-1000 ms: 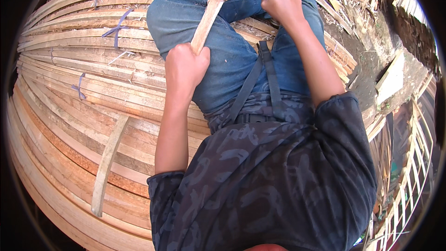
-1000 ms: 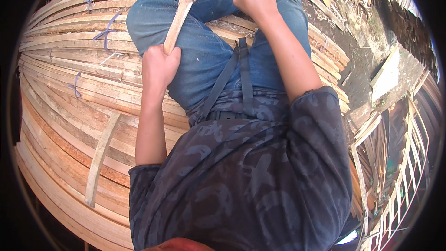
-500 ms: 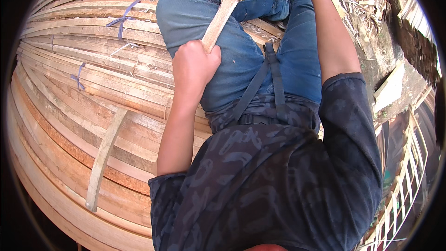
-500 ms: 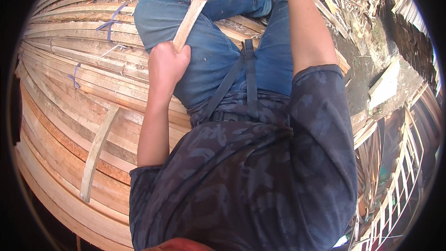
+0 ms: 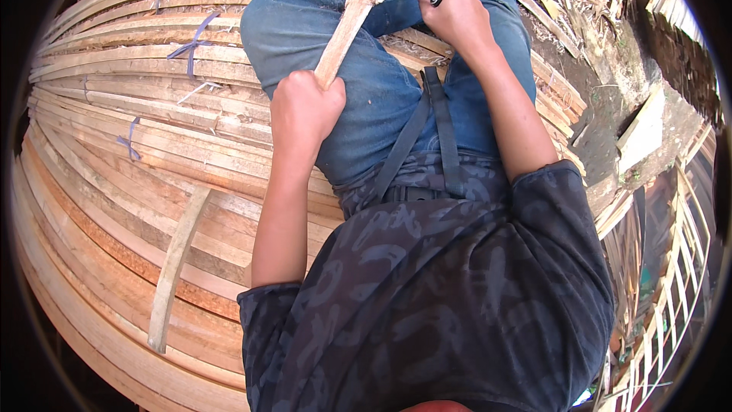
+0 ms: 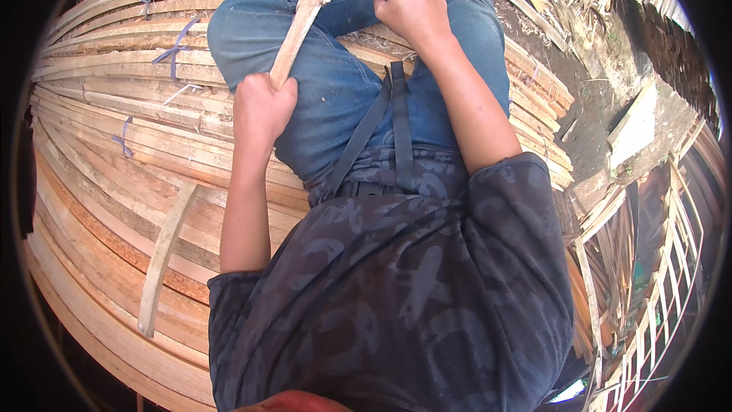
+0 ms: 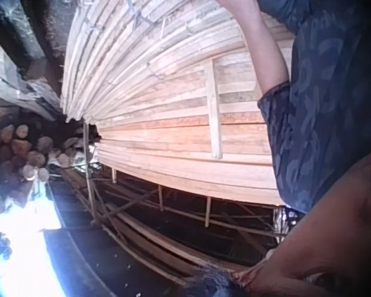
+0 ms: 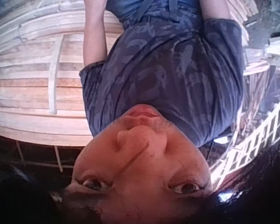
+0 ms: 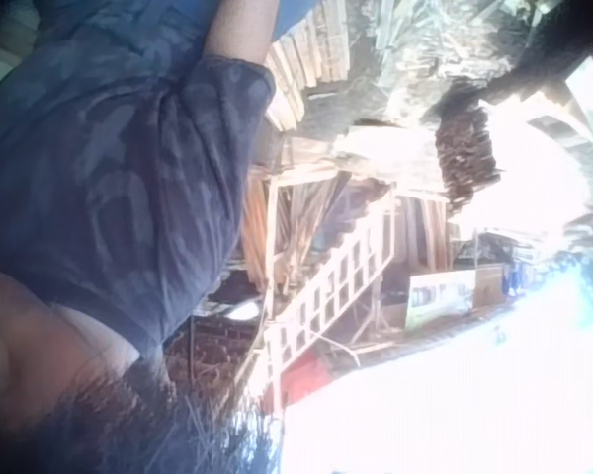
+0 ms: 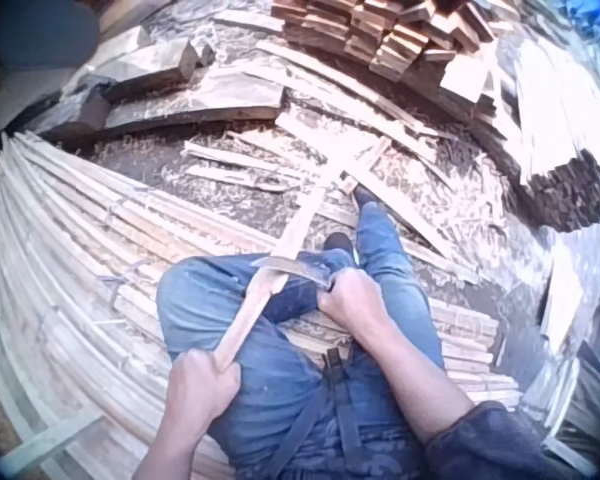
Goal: The person sits on the ground and uses a curved knife to shave thin strips of bamboo. They hold the bamboo strip against their leg and repeatedly scrape the blade along its length to remove the outer layer, producing fine wood shavings.
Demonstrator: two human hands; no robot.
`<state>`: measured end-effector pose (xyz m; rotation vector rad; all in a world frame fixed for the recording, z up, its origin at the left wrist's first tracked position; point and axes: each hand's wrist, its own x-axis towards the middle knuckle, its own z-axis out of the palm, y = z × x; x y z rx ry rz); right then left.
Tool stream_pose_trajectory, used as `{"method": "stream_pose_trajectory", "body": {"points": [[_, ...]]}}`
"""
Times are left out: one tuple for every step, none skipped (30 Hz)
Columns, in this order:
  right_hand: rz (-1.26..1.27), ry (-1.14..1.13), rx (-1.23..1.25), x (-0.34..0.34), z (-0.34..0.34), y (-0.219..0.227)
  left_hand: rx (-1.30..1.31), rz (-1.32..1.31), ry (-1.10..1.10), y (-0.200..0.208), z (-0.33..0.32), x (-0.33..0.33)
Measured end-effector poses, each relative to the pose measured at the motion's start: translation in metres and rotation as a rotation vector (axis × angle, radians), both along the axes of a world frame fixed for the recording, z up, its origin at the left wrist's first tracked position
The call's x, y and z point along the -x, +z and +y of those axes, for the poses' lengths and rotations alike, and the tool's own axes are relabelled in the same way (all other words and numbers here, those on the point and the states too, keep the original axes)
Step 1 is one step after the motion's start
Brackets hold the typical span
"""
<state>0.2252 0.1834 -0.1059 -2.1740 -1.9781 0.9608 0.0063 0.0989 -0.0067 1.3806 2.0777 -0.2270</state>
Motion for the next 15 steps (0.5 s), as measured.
{"method": "stream_pose_trajectory", "body": {"points": [[-0.006, 0.025, -0.022, -0.001, 0.0, -0.001, -0.01, -0.001, -0.003, -0.001, -0.002, 0.001], [-0.017, 0.048, -0.047, -0.004, 0.002, -0.003, -0.022, -0.009, -0.007, -0.002, -0.003, 0.001], [-0.029, 0.073, -0.071, -0.007, 0.005, -0.005, -0.029, -0.002, -0.017, -0.001, -0.003, 0.0], [-0.065, 0.096, -0.066, -0.01, 0.008, -0.006, -0.036, 0.005, -0.026, 0.0, -0.004, 0.0], [-0.102, 0.121, -0.059, -0.013, 0.013, -0.009, -0.043, 0.013, -0.032, 0.0, -0.004, -0.001], [-0.139, 0.148, -0.053, -0.016, 0.018, -0.012, -0.048, 0.014, -0.041, -0.001, -0.005, -0.001], [-0.154, 0.154, -0.037, -0.02, 0.024, -0.017, -0.054, 0.014, -0.048, -0.002, -0.006, -0.001], [-0.166, 0.159, -0.022, -0.023, 0.029, -0.023, -0.059, 0.019, -0.057, -0.002, -0.006, 0.0], [-0.178, 0.164, -0.006, -0.024, 0.034, -0.028, -0.066, 0.027, -0.057, -0.001, -0.005, -0.002], [-0.206, 0.185, 0.009, -0.024, 0.037, -0.032, -0.074, 0.036, -0.056, 0.0, -0.005, -0.004], [-0.208, 0.195, -0.011, -0.024, 0.04, -0.038, -0.078, 0.043, -0.056, 0.0, -0.006, -0.006], [-0.21, 0.205, -0.03, -0.025, 0.042, -0.045, -0.08, 0.055, -0.064, 0.0, -0.006, -0.006], [-0.213, 0.215, -0.049, -0.026, 0.045, -0.052, -0.081, 0.066, -0.072, -0.001, -0.007, -0.006], [-0.188, 0.169, -0.054, -0.026, 0.049, -0.062, -0.083, 0.076, -0.079, -0.002, -0.008, -0.007], [-0.166, 0.123, -0.06, -0.027, 0.052, -0.069, -0.09, 0.081, -0.089, -0.002, -0.008, -0.007]]}}
